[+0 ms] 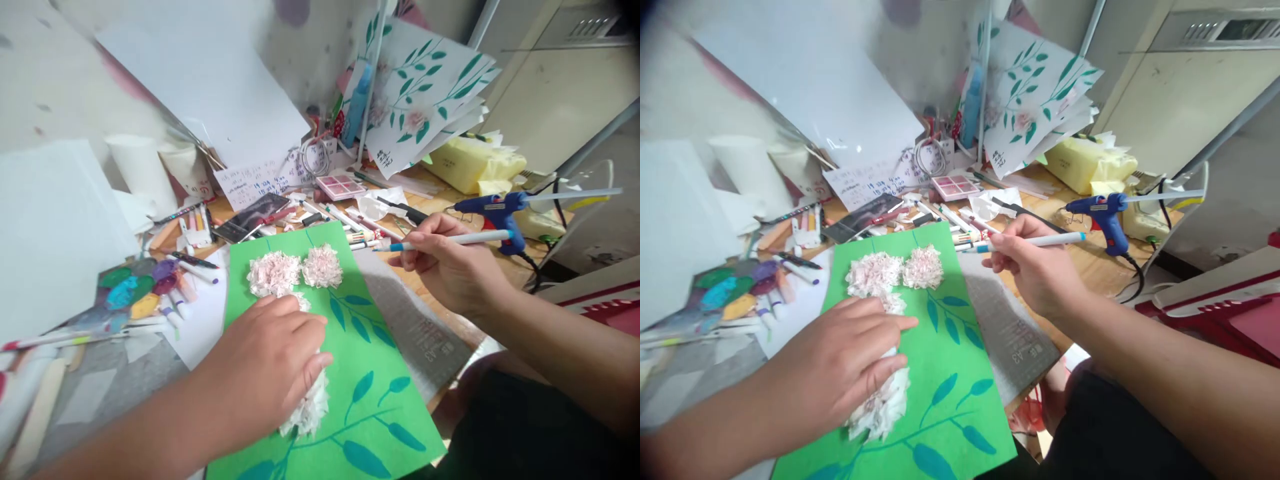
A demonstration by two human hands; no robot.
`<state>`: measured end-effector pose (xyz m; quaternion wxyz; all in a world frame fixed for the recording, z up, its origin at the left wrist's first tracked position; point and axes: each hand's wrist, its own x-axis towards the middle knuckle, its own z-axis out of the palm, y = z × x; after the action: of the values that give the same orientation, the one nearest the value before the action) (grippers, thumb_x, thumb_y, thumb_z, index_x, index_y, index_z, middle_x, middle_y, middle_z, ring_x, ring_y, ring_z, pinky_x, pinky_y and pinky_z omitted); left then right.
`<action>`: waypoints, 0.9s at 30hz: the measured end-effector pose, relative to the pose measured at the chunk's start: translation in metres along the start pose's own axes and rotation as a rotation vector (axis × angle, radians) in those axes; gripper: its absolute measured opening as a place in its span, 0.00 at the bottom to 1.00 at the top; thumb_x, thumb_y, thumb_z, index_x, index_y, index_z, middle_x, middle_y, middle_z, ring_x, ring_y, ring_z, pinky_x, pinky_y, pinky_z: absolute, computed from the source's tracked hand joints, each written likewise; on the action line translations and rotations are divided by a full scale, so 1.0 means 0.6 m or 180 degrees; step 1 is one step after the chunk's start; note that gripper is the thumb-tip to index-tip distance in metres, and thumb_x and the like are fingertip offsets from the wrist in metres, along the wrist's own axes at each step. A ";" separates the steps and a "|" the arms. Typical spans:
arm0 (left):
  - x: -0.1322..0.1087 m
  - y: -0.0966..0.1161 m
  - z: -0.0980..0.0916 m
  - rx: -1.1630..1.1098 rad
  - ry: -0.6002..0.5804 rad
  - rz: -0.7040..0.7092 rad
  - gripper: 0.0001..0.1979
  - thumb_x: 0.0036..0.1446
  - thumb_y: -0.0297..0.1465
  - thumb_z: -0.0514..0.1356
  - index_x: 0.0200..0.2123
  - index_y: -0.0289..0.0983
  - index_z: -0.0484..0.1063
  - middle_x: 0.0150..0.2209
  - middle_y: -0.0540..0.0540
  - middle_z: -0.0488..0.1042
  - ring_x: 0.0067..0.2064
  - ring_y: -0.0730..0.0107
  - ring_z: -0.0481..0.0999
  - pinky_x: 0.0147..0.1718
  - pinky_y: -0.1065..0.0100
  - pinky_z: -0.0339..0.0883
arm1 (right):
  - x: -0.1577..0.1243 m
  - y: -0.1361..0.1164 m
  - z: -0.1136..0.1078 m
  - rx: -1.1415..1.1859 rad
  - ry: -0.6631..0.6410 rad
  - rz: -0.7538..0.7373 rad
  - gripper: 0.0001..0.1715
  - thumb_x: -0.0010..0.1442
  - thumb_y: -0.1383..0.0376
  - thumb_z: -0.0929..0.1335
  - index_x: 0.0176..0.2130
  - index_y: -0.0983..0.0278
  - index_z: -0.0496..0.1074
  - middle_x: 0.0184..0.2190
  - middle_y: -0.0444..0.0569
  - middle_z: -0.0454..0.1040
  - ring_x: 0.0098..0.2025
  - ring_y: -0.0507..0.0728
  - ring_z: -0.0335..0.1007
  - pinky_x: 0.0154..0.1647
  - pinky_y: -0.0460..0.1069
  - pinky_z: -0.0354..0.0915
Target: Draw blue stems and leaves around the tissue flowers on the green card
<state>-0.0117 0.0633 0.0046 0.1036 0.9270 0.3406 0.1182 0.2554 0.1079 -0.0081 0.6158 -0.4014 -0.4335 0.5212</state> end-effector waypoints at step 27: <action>-0.177 0.114 -0.034 0.0415 -0.0494 -0.2127 0.12 0.66 0.37 0.57 0.46 0.35 0.71 0.44 0.44 0.74 0.44 0.64 0.76 0.45 0.56 0.72 | -0.236 -0.010 -0.052 -0.2899 -0.1590 -0.0410 0.12 0.64 0.55 0.63 0.39 0.61 0.69 0.35 0.51 0.78 0.36 0.58 0.74 0.38 0.51 0.68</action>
<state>-0.0548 -0.0551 0.0267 0.1027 0.7752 0.6231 -0.0150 0.2753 -0.0344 -0.0282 0.2875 -0.4646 -0.7737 0.3208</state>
